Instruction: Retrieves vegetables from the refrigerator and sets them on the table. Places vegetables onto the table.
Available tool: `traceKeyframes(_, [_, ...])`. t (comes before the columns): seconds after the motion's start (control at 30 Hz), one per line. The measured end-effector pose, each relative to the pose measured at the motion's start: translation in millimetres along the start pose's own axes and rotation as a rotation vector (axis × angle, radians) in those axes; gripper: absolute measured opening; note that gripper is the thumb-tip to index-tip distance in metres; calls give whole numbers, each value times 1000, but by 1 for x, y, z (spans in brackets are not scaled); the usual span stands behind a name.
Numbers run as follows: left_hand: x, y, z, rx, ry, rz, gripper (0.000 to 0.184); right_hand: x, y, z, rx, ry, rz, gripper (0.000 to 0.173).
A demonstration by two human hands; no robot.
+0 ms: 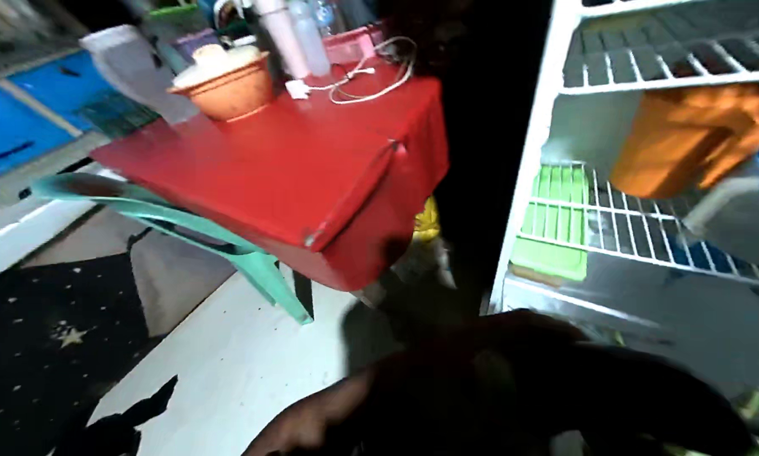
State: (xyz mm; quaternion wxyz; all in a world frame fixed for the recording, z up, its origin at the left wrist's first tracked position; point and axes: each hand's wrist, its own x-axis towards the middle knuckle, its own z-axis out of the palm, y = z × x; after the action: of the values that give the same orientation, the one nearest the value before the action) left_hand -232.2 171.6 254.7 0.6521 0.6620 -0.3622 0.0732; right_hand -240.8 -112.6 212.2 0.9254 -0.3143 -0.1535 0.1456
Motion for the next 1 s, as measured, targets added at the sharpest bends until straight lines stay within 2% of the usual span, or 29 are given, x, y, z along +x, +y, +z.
traceKeyframes(0.07, [-20,94,-31,66,118,66,64,43,-20,79,-158,-66,-7,48])
traceKeyframes(0.13, [-9,210,-39,120,345,-75,35,79,-37,127,-419,-237,-88,42])
traceKeyframes(0.2, [12,262,-69,325,489,5,15,116,-53,167,-620,-333,-162,35])
traceKeyframes(0.27, [43,284,-117,368,533,3,15,170,-61,219,-810,-386,-219,39])
traceKeyframes(0.33, [83,294,-167,481,572,-140,24,223,-54,276,-981,-412,-264,63])
traceKeyframes(0.37, [99,293,-189,575,625,-236,24,248,-46,301,-1070,-428,-254,66])
traceKeyframes(0.5, [124,250,-282,971,741,-746,28,318,11,368,-1465,-463,-64,59])
traceKeyframes(0.63, [123,218,-311,1179,748,-1076,44,343,48,402,-1753,-352,-61,50])
traceKeyframes(0.7, [129,215,-314,1277,701,-1155,57,355,59,407,-1804,-309,-68,49])
traceKeyframes(0.83, [129,214,-315,1376,602,-1231,67,369,78,399,-1936,-353,-59,72])
traceKeyframes(1.0, [116,218,-303,1243,575,-1100,58,380,53,385,-1790,-540,5,59])
